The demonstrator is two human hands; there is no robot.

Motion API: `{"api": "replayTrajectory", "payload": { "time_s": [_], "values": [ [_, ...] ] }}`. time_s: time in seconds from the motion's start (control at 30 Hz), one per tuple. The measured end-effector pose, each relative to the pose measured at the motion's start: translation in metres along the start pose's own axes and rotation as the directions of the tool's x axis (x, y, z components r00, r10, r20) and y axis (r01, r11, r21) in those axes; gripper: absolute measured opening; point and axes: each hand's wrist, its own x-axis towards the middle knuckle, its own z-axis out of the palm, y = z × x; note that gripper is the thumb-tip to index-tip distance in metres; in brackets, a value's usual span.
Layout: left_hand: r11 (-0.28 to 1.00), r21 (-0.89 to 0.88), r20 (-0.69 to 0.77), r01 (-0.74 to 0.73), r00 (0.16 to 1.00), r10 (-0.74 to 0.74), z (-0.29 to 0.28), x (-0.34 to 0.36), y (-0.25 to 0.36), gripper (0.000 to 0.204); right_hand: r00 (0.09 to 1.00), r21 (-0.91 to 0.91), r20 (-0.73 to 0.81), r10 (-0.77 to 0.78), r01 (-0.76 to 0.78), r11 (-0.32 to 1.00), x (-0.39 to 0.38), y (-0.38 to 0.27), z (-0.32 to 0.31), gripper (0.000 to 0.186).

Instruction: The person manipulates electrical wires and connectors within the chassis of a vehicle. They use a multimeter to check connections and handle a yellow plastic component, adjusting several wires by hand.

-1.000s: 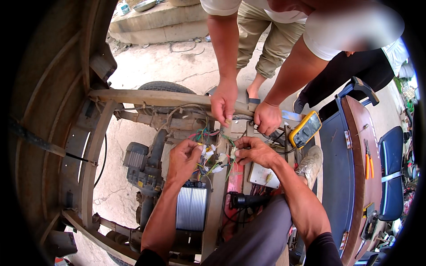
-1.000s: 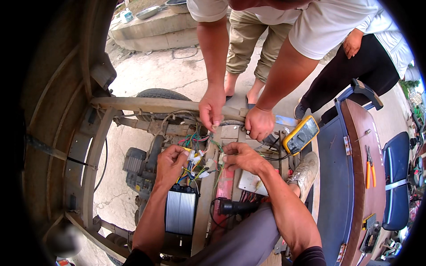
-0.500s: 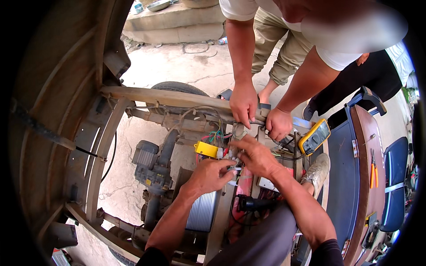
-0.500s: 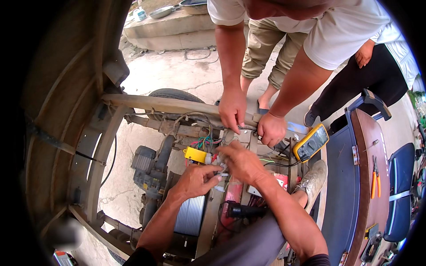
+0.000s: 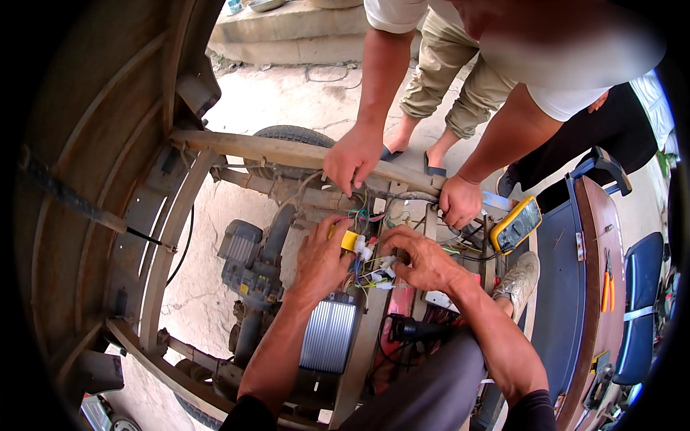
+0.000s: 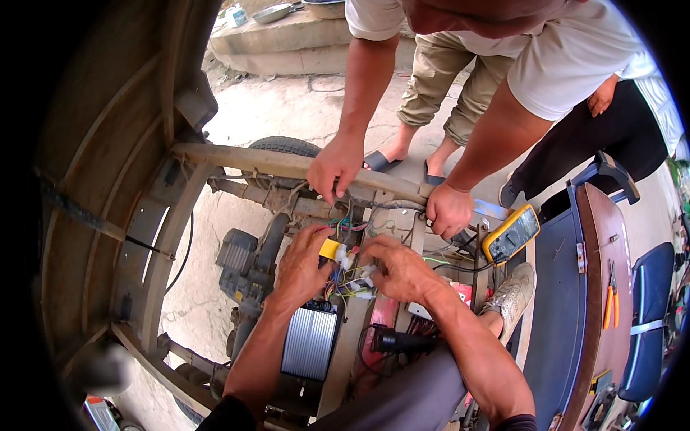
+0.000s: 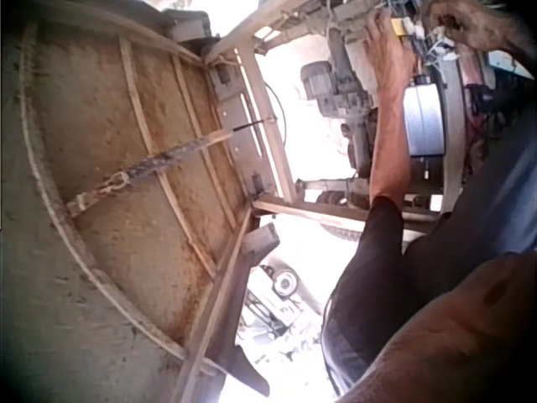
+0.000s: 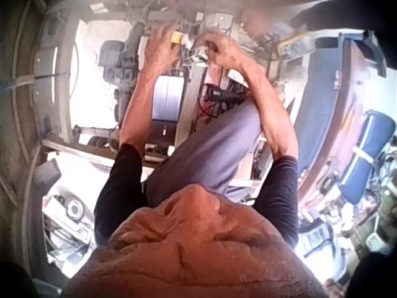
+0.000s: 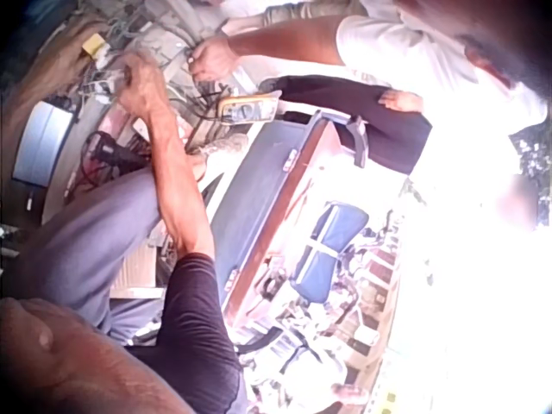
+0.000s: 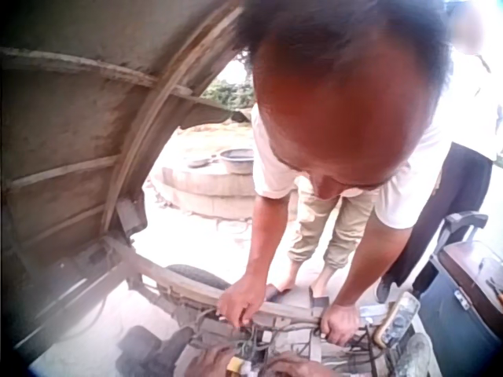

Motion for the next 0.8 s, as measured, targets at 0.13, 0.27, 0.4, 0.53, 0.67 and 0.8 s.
{"api": "replayTrajectory", "payload": {
  "time_s": [0.13, 0.27, 0.4, 0.53, 0.67, 0.8],
  "values": [
    [0.986, -0.167, -0.06, 0.004, 0.998, -0.014, 0.005, 0.0, -0.009, 0.048, 0.995, 0.007, 0.046, 0.092, -0.093, 0.996, 0.001, -0.025, 0.0, 0.047],
    [0.882, -0.466, -0.112, 0.065, 0.985, -0.131, 0.013, 0.006, -0.024, 0.033, 0.991, -0.136, 0.092, 0.093, -0.08, 0.988, 0.004, -0.026, 0.001, 0.053],
    [0.933, -0.355, -0.119, 0.055, 0.987, -0.104, 0.01, 0.004, -0.018, 0.021, 0.985, -0.062, 0.164, 0.056, -0.047, 0.997, 0.003, -0.008, 0.002, 0.047],
    [0.994, 0.106, -0.134, -0.004, 0.991, 0.018, 0.003, 0.002, 0.008, 0.016, 0.987, -0.033, 0.133, 0.092, -0.089, 0.996, 0.003, -0.011, 0.0, 0.037],
    [0.994, 0.104, -0.088, 0.018, 0.996, -0.008, 0.003, 0.001, 0.018, 0.031, 0.994, -0.01, 0.08, 0.072, -0.072, 0.997, 0.001, -0.013, 0.0, 0.032],
    [0.998, 0.034, -0.078, 0.044, 0.996, -0.041, 0.017, -0.001, 0.002, 0.034, 0.994, 0.005, 0.016, -0.104, 0.104, 0.995, 0.002, 0.002, 0.004, 0.029]
  ]
}}
